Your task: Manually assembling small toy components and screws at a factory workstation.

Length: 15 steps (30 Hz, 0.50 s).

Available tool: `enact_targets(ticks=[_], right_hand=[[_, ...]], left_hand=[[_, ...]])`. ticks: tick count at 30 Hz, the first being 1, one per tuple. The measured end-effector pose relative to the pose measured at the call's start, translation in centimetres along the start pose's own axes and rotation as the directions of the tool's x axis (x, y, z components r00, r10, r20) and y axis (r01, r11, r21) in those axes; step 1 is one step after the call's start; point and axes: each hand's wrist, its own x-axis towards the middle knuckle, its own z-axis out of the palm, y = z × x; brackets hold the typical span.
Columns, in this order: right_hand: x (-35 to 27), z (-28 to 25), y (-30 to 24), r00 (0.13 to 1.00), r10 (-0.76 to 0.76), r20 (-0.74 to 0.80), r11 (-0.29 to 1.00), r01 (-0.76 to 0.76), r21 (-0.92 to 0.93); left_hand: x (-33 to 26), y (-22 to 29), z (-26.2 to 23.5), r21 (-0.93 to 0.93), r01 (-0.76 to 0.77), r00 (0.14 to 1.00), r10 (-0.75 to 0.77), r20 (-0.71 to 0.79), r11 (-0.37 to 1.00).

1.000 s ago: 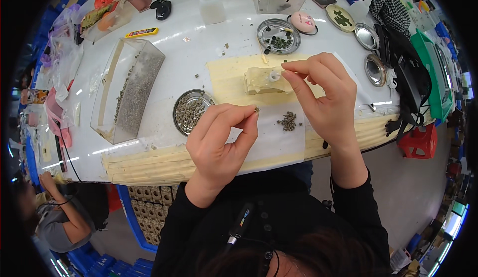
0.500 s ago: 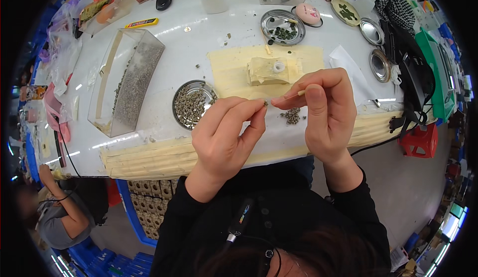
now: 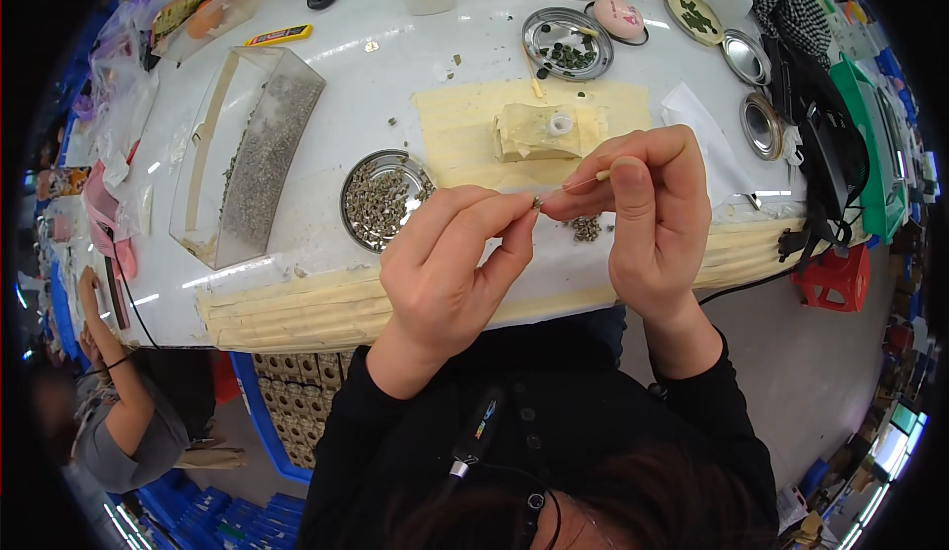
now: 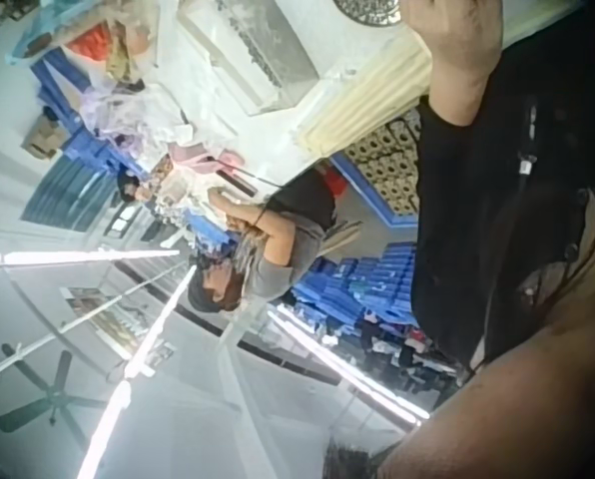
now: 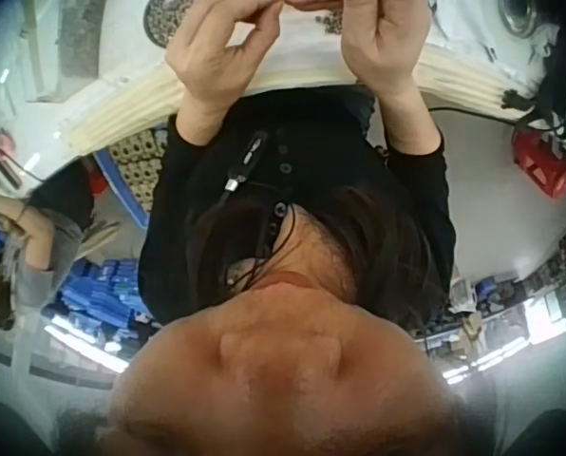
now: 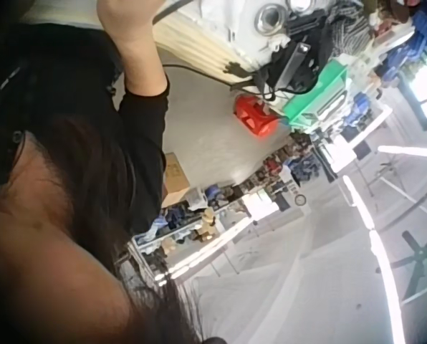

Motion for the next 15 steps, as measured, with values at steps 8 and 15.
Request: enact_targets(ticks=[8, 15], right_hand=[[0.01, 0.02, 0.05, 1.0, 0.004, 0.019, 0.999, -0.005, 0.038], [-0.05, -0.03, -0.06, 0.999, 0.005, 0.051, 0.999, -0.004, -0.037]], left_hand=[[0.01, -0.14, -0.05, -0.007, -0.007, 1.0, 0.007, 0.001, 1.0], [0.04, -0.1, -0.22, -0.029, 0.032, 0.999, -0.031, 0.023, 0.999]])
